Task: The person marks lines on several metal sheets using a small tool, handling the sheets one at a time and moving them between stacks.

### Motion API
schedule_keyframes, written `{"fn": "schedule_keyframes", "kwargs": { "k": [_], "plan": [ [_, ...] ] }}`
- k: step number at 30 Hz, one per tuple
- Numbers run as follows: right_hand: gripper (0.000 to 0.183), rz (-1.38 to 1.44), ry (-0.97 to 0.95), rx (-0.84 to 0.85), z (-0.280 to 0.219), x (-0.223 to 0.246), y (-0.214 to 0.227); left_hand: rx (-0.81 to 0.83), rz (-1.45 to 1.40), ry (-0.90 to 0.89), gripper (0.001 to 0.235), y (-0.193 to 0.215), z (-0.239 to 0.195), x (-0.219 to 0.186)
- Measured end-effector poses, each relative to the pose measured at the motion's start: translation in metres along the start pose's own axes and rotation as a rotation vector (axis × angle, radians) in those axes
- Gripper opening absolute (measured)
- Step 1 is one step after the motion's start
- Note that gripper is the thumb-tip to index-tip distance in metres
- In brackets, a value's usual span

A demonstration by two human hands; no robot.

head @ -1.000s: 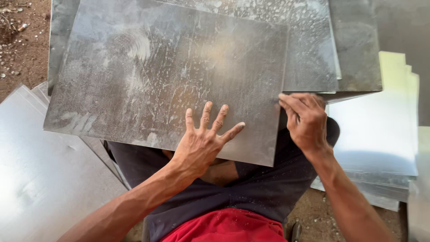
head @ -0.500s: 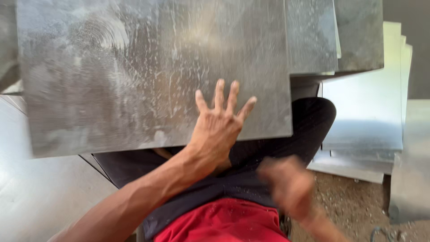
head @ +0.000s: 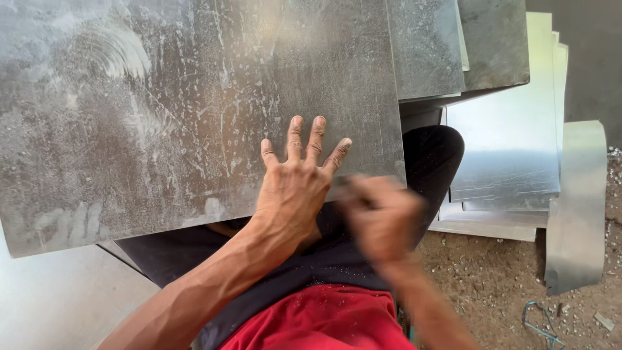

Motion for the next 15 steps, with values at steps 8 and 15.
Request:
{"fn": "schedule_keyframes", "kwargs": {
  "k": [8,15],
  "plan": [
    [0.026,0.233,-0.582,-0.185,-0.032,-0.092,0.086,-0.056,0.081,-0.018,0.101,-0.018,-0.004,0.002],
    [0.022,-0.224,-0.142,-0.135,-0.034,-0.04,0.05,0.057,0.08,-0.005,0.105,-0.005,-0.005,0.0]
  ]
}}
Point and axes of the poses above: each hand's wrist, its own z-axis towards the middle knuckle, its own y-axis out of the back of the hand, x = y × z, the point moved 2 cm from there along z, towards the middle knuckle
